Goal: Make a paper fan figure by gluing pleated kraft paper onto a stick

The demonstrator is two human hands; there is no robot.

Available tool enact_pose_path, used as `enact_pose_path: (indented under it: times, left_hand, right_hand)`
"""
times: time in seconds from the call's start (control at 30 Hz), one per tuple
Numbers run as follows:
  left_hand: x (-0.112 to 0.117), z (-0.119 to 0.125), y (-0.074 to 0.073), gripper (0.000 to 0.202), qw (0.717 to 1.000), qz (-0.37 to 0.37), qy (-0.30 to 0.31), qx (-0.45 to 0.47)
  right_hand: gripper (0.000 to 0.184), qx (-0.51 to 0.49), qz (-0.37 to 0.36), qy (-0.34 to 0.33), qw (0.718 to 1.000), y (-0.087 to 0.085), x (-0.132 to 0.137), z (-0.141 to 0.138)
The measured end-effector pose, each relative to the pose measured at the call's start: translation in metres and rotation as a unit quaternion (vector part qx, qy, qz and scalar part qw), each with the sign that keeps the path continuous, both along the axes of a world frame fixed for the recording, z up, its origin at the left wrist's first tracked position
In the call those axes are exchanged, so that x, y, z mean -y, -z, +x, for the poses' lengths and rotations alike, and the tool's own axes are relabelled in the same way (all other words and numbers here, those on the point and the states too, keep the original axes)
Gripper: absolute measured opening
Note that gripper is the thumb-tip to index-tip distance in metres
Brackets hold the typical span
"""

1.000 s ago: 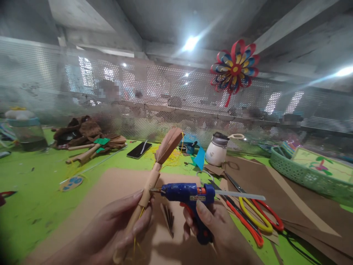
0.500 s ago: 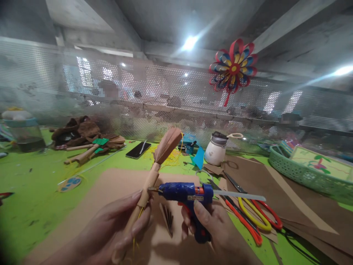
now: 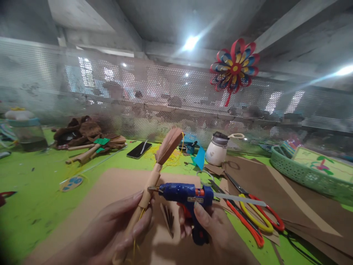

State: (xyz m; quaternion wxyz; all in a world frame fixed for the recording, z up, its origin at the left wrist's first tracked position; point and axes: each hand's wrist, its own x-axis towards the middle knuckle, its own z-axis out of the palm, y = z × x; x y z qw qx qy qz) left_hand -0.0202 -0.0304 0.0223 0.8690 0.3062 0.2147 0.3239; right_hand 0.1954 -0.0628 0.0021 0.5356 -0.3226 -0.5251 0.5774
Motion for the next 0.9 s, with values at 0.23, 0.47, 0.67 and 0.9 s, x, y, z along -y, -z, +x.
enact_pose_path:
  times: [0.23,0.47,0.67,0.9]
  left_hand:
    - [0.0,0.0,-0.001,0.023,1.0,-0.004,-0.014,0.011]
    - [-0.001,-0.001,0.001,0.027,1.0,-0.023,0.002,0.004]
    - [-0.002,-0.003,0.003,0.03,1.0,-0.024,0.017,0.007]
    - [-0.004,-0.006,0.004,0.026,1.0,-0.021,0.011,0.019]
  right_hand:
    - [0.04,0.073,0.021,0.009,0.997,-0.001,0.002,0.003]
    - [0.04,0.146,0.062,0.039,0.987,-0.001,0.002,0.009]
    - [0.04,0.164,0.066,0.042,0.983,-0.002,0.002,0.013]
    - [0.039,0.145,0.062,0.062,0.986,-0.006,0.003,0.013]
